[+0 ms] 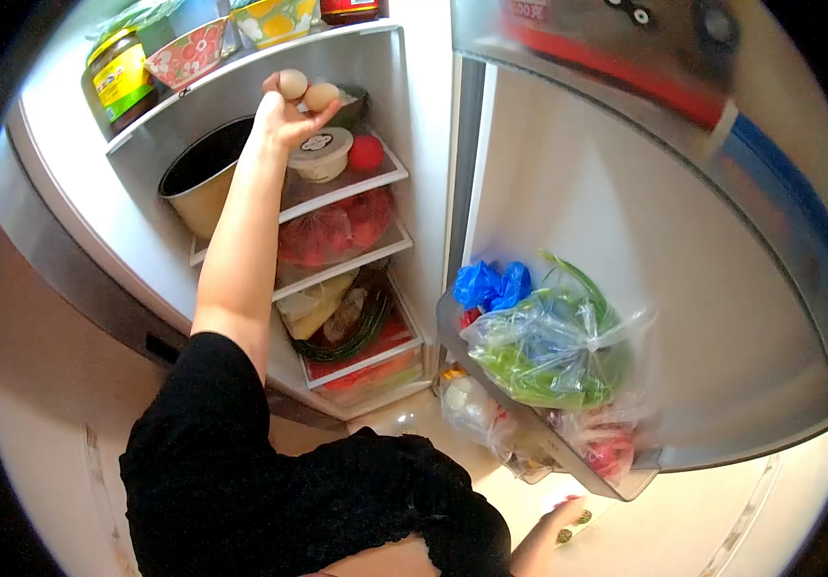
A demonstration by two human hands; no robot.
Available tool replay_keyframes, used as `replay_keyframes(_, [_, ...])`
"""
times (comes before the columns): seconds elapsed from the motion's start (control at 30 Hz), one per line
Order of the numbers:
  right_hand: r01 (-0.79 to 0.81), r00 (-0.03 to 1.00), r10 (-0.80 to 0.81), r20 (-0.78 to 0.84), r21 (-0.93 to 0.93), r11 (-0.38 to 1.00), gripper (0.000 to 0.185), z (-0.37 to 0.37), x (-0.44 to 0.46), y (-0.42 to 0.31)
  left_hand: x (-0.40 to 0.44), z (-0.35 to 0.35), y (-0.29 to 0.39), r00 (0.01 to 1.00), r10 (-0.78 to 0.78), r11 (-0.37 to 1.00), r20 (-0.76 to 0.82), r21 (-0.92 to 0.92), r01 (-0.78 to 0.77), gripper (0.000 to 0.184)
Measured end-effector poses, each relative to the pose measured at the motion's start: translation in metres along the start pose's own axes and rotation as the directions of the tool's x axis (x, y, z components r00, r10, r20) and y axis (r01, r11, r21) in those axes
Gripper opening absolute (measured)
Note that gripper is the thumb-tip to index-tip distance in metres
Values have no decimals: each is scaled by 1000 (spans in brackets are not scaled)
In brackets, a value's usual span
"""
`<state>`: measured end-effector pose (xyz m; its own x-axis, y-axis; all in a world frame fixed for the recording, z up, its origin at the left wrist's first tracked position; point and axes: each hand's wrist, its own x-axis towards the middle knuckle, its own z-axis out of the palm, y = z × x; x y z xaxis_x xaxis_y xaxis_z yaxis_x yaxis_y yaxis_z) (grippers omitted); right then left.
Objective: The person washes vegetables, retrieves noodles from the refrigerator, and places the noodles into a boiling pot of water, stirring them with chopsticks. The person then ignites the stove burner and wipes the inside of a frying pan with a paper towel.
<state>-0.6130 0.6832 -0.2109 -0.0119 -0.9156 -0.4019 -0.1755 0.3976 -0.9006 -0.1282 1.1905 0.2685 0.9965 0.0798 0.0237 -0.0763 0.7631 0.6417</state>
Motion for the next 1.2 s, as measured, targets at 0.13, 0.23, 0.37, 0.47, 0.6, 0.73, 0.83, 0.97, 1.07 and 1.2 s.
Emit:
replay_keyframes(0.13, [346,567,330,755,-582,736,31,-16,-118,-36,-90,-18,-35,968,48,932,246,338,-132,54])
replay_keyframes(0.23, [500,221,365,905,-426,754,27,8,-166,-86,-165,-47,-82,905,-133,854,403,510,-101,46])
replay_keyframes(0.37, [49,75,209,975,-213,976,22,72,-198,-107,-256,-78,-153,755,-278,601,594,721,-346,49])
replay_keyframes(0.47, [-63,-89,168,982,-173,983,36,118,-258,-135,-295,-78,-184,590,-362,415,722,691,-591,43])
replay_keyframes(0.6, [-173,-129,292,948,-311,934,39,144,-288,-150,-301,-88,-206,496,-322,306,807,584,-752,46])
replay_keyframes(0.73, [-476,-148,366,919,-391,788,35,148,-303,-142,-292,-91,-209,478,-429,205,767,598,-775,54])
replay_keyframes(0.83, [-552,-173,345,923,-381,742,33,153,-303,-136,-281,-93,-209,429,-532,238,730,615,-752,55])
replay_keyframes(0.97, [-491,-300,371,879,-475,730,37,167,-276,-121,-242,-65,-167,546,-528,112,650,691,-714,37])
replay_keyframes(1.07, [-386,-161,406,900,-435,813,38,163,-282,-127,-157,-50,-127,510,204,-146,835,542,-828,15])
replay_keyframes(1.2, [-358,-148,441,885,-464,810,38,163,-277,-114,-32,-30,-73,512,595,-267,620,752,-602,10])
